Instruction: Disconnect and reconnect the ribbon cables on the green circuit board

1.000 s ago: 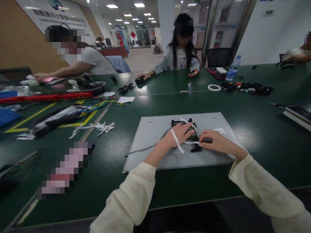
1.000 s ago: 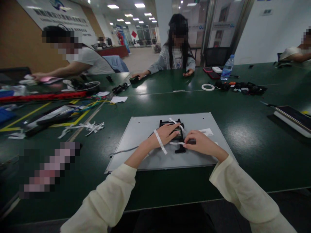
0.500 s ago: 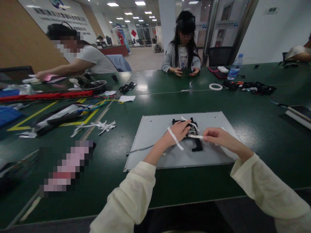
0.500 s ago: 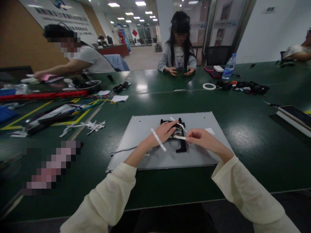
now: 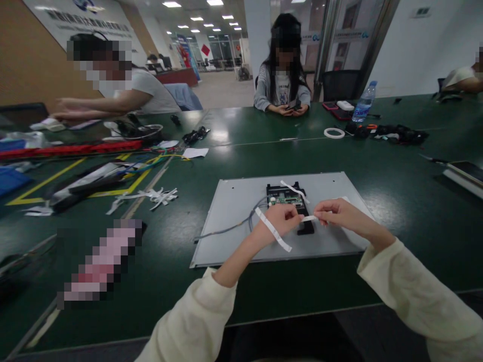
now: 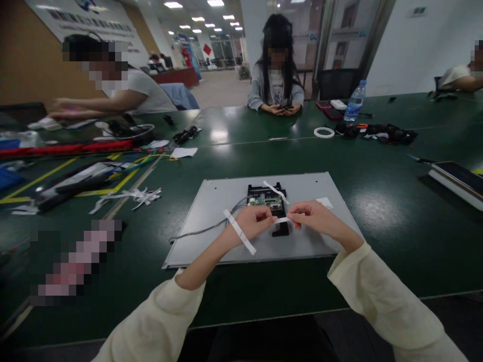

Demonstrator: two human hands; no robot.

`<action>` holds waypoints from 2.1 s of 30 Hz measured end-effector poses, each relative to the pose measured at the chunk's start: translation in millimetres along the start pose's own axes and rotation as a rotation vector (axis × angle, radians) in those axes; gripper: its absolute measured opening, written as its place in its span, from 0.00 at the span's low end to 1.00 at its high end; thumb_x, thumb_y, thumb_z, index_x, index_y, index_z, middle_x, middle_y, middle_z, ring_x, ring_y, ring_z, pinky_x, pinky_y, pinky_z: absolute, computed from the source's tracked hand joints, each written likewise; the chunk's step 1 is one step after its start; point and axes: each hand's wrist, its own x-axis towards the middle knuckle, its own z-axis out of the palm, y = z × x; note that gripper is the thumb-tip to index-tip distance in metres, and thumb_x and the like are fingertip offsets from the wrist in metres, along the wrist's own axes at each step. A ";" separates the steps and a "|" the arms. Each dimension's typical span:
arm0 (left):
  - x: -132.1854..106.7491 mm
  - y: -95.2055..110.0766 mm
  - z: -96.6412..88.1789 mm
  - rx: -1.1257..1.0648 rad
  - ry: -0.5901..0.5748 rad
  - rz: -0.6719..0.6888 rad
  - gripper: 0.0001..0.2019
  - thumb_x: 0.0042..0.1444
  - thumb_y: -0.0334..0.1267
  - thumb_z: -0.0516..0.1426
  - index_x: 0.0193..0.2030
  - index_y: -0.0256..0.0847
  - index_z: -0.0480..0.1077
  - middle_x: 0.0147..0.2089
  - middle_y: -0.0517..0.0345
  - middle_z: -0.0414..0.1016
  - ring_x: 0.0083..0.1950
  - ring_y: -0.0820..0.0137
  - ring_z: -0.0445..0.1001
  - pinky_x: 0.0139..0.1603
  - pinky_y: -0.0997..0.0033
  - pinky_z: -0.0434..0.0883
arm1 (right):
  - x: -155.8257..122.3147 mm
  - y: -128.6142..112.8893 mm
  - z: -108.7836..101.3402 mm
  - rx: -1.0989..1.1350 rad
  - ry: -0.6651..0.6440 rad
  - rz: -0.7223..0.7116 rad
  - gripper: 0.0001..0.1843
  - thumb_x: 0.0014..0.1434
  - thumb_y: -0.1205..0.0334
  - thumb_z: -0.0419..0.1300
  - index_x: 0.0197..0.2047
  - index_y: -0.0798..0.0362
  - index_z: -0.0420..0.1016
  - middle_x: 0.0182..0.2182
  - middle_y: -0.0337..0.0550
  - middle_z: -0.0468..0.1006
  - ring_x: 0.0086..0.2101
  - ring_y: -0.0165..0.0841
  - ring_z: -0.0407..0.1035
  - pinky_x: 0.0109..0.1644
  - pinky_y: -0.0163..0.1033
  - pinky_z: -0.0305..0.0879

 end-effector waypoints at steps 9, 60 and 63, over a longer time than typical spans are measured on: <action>-6.1 4.7 26.7 0.252 0.134 -0.132 0.12 0.59 0.41 0.50 0.29 0.39 0.69 0.25 0.57 0.71 0.28 0.69 0.70 0.29 0.72 0.61 | 7.0 13.3 18.4 -0.471 0.201 -0.054 0.15 0.60 0.52 0.52 0.28 0.51 0.71 0.19 0.36 0.72 0.22 0.31 0.67 0.30 0.36 0.56; -7.2 2.6 14.7 0.572 0.016 -0.221 0.15 0.57 0.47 0.52 0.37 0.38 0.71 0.32 0.50 0.76 0.37 0.60 0.76 0.36 0.65 0.70 | -2.9 0.7 33.5 -1.252 0.324 0.180 0.09 0.62 0.56 0.49 0.41 0.50 0.65 0.26 0.40 0.76 0.27 0.35 0.72 0.25 0.36 0.38; -9.7 4.2 12.5 0.602 -0.003 -0.211 0.14 0.57 0.46 0.51 0.38 0.38 0.71 0.33 0.49 0.76 0.38 0.59 0.76 0.35 0.65 0.70 | -3.7 3.3 30.4 -1.255 0.320 0.190 0.08 0.61 0.57 0.49 0.41 0.50 0.65 0.26 0.39 0.76 0.27 0.34 0.71 0.25 0.35 0.38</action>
